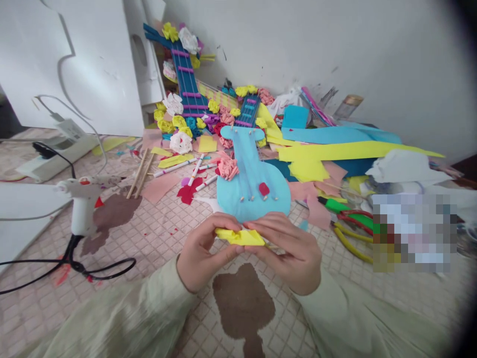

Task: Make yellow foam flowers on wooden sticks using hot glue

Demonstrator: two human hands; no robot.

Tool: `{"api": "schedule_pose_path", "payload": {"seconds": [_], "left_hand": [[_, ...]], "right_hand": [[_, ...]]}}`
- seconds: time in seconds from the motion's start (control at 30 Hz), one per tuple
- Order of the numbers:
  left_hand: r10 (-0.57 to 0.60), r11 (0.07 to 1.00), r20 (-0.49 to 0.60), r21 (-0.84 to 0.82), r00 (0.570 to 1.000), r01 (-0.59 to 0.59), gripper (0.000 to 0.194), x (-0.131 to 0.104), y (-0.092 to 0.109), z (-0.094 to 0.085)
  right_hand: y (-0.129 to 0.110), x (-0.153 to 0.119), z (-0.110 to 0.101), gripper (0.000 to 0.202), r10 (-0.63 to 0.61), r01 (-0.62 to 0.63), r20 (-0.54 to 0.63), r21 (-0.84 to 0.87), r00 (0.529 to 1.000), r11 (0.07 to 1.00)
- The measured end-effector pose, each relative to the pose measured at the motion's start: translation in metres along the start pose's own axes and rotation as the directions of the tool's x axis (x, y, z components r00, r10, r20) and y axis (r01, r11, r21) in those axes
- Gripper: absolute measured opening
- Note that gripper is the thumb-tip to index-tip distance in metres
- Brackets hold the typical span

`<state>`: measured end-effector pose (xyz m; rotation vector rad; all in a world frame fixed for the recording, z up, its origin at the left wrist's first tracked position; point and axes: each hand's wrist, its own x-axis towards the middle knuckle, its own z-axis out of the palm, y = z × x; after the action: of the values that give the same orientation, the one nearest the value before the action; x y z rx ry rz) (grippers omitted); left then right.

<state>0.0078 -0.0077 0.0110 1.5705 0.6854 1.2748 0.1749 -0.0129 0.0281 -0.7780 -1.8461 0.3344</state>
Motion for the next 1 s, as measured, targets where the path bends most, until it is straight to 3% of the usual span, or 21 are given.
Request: {"api": "schedule_pose_path", "payload": {"seconds": [0.33, 0.57, 0.77, 1.0], "left_hand": [[-0.004, 0.998, -0.017, 0.061, 1.000, 0.005, 0.024, -0.003, 0.003, 0.000], [0.049, 0.991, -0.018, 0.125, 0.999, -0.046, 0.023, -0.004, 0.005, 0.001], [0.107, 0.974, 0.020, 0.197, 0.994, -0.108, 0.027, -0.004, 0.004, 0.000], [0.109, 0.976, -0.008, 0.190, 0.994, -0.105, 0.029, -0.005, 0.004, -0.003]], "right_hand": [[-0.003, -0.003, 0.003, 0.030, 0.009, -0.015, -0.083, -0.063, 0.997, 0.998], [-0.004, -0.003, 0.003, 0.034, -0.008, 0.004, -0.062, -0.065, 0.998, 0.998], [-0.006, 0.000, 0.000, 0.026, -0.072, 0.073, 0.030, -0.039, 0.997, 0.997], [-0.012, 0.002, 0.001, 0.028, -0.076, 0.075, -0.011, -0.077, 0.997, 0.994]]}}
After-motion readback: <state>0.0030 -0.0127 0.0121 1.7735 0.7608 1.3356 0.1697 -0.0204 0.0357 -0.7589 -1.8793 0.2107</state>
